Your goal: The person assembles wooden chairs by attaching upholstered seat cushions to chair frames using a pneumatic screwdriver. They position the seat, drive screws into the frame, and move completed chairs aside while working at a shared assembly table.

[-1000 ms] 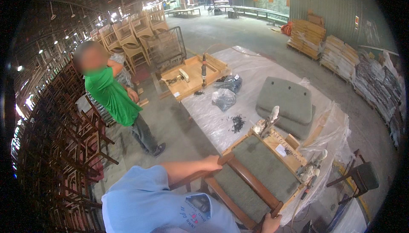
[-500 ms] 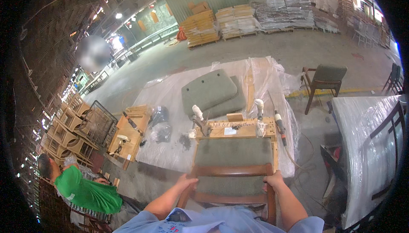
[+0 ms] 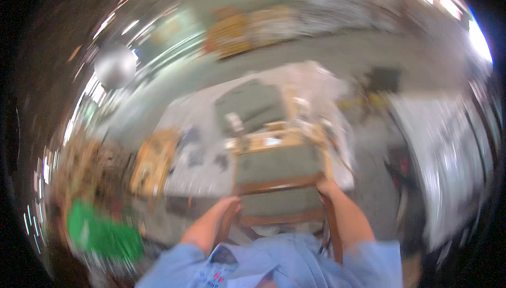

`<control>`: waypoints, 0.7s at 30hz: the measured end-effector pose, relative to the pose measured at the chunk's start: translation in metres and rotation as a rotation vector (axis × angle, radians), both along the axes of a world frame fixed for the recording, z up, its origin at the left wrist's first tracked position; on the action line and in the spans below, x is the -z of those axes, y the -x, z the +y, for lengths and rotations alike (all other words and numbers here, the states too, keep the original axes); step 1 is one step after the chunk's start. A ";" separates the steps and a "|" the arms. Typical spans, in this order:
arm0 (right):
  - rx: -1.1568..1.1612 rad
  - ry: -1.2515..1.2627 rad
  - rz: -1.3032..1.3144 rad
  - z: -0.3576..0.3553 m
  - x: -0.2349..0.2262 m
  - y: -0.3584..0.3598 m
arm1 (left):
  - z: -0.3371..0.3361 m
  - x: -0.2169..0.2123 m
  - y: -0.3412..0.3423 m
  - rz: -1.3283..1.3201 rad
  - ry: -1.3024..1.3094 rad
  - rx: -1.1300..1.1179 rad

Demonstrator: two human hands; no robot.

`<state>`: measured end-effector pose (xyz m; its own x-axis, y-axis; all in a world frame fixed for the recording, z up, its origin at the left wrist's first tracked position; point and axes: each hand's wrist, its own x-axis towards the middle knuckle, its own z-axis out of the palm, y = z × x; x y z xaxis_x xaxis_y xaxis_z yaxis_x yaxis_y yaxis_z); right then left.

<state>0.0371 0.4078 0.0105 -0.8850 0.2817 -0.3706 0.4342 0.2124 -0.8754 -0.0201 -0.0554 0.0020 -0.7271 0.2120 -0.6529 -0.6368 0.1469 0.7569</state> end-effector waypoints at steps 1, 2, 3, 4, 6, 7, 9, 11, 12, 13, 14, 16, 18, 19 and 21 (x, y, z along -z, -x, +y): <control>-0.008 -0.044 0.116 -0.006 -0.001 0.000 | 0.000 -0.011 -0.002 0.009 0.080 0.044; -0.005 -0.114 0.006 -0.027 -0.015 -0.004 | -0.013 -0.013 -0.009 0.021 0.119 0.066; -0.018 -0.181 -0.117 -0.030 -0.028 -0.006 | -0.024 -0.014 -0.020 0.015 0.120 0.082; -0.054 -0.083 -0.324 -0.038 -0.057 -0.017 | -0.042 -0.011 -0.036 -0.019 0.129 0.081; -0.080 -0.144 -0.403 -0.022 -0.053 -0.035 | -0.036 -0.014 -0.043 -0.052 0.129 0.108; -0.062 -0.149 -0.415 -0.017 -0.056 -0.051 | -0.033 -0.017 -0.053 -0.071 0.137 0.074; 0.005 -0.113 -0.424 -0.011 -0.058 -0.098 | -0.004 -0.038 -0.102 -0.132 0.245 -0.087; 0.054 -0.066 -0.404 -0.018 -0.055 -0.142 | -0.001 -0.045 -0.136 -0.093 0.291 -0.091; 0.063 -0.073 -0.389 -0.024 -0.054 -0.169 | -0.003 -0.046 -0.161 -0.089 0.281 -0.170; 0.085 -0.058 -0.410 -0.032 -0.049 -0.196 | -0.009 -0.044 -0.184 -0.066 0.273 -0.163; 0.109 -0.042 -0.432 -0.041 -0.045 -0.222 | -0.016 -0.041 -0.205 -0.045 0.266 -0.153; 0.182 -0.059 -0.456 -0.052 -0.036 -0.269 | -0.018 -0.038 -0.243 -0.004 0.241 -0.150; 0.265 -0.100 -0.466 -0.072 -0.027 -0.311 | -0.026 -0.046 -0.288 -0.012 0.220 -0.135; 0.292 -0.092 -0.466 -0.075 -0.028 -0.331 | -0.025 -0.046 -0.302 -0.008 0.206 -0.114; 0.336 -0.069 -0.473 -0.085 -0.028 -0.376 | -0.030 -0.033 -0.321 0.017 0.274 -0.036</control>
<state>0.4134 0.3231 0.0382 -0.4854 0.5564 -0.6744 0.8280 0.0449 -0.5590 0.3011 -0.0855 0.0347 -0.7421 0.0025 -0.6703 -0.6332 0.3253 0.7023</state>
